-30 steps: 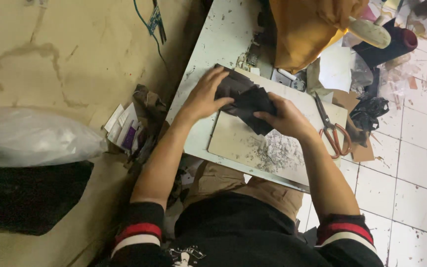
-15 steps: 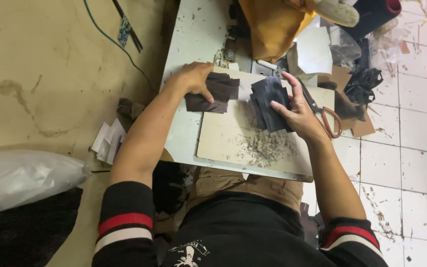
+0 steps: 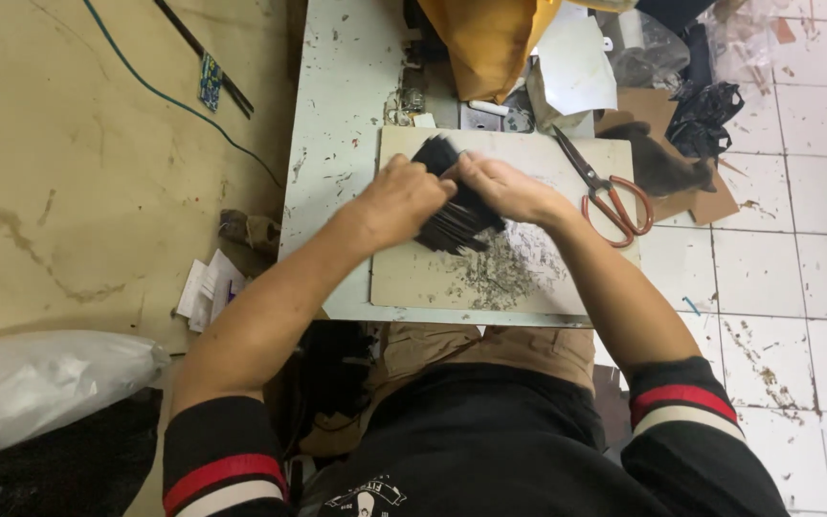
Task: Trimming leather scraps with scissors and sorting them into organized piles on a workbench and the floor.
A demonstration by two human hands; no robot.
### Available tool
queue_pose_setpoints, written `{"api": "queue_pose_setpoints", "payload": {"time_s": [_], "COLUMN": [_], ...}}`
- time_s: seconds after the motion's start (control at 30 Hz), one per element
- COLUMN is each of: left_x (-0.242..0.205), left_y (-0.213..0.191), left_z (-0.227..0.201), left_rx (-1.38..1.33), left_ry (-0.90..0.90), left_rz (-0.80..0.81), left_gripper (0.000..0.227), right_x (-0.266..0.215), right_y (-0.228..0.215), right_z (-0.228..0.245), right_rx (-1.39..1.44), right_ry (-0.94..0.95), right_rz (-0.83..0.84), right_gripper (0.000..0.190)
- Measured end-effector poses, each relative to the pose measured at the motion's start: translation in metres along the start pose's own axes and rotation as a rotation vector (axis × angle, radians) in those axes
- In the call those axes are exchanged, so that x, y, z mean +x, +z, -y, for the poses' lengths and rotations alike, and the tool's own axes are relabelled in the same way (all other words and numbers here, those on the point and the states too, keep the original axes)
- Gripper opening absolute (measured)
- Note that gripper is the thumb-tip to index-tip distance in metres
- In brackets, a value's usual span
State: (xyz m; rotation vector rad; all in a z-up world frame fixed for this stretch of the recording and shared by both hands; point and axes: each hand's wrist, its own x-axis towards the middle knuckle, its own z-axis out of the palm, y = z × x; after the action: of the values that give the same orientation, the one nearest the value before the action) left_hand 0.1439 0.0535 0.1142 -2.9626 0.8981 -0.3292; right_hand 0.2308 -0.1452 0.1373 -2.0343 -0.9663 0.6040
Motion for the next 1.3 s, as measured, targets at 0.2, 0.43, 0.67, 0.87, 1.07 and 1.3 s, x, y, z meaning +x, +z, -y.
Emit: {"api": "queue_pose_setpoints", "payload": {"time_s": [0.2,0.43,0.67,0.87,1.07,1.3], "left_x": [0.003,0.004,0.007,0.034,0.073,0.119], "left_y": [0.018,-0.019,-0.067,-0.016,0.024,0.025], "left_z": [-0.021,-0.034,-0.061,-0.154,-0.232,-0.331], "left_rx": [0.164,0.02,-0.593,-1.355,-1.492,-1.494], "left_ry": [0.07,-0.015,-0.083,-0.273,-0.014,0.033], "left_rz": [-0.247,0.031,-0.271,-0.207,0.01,0.219], "left_gripper": [0.009,0.082,0.105,0.075,0.053,0.056], "right_x": [-0.013,-0.049,-0.114,-0.197,-0.276,-0.368], "right_y": [0.023,0.044,0.058,0.09,0.133,0.128], "right_z": [0.016,0.018,-0.009,-0.051,-0.089,-0.126], "right_rx": [0.13,0.168,0.675,0.781,0.832,0.608], "right_ry": [0.151,0.094,0.107,-0.05,-0.103,-0.025], "right_rz": [0.207,0.088,-0.352,-0.802,-1.125,-1.318], "right_gripper": [0.082,0.06,0.016,0.015,0.028,0.093]}}
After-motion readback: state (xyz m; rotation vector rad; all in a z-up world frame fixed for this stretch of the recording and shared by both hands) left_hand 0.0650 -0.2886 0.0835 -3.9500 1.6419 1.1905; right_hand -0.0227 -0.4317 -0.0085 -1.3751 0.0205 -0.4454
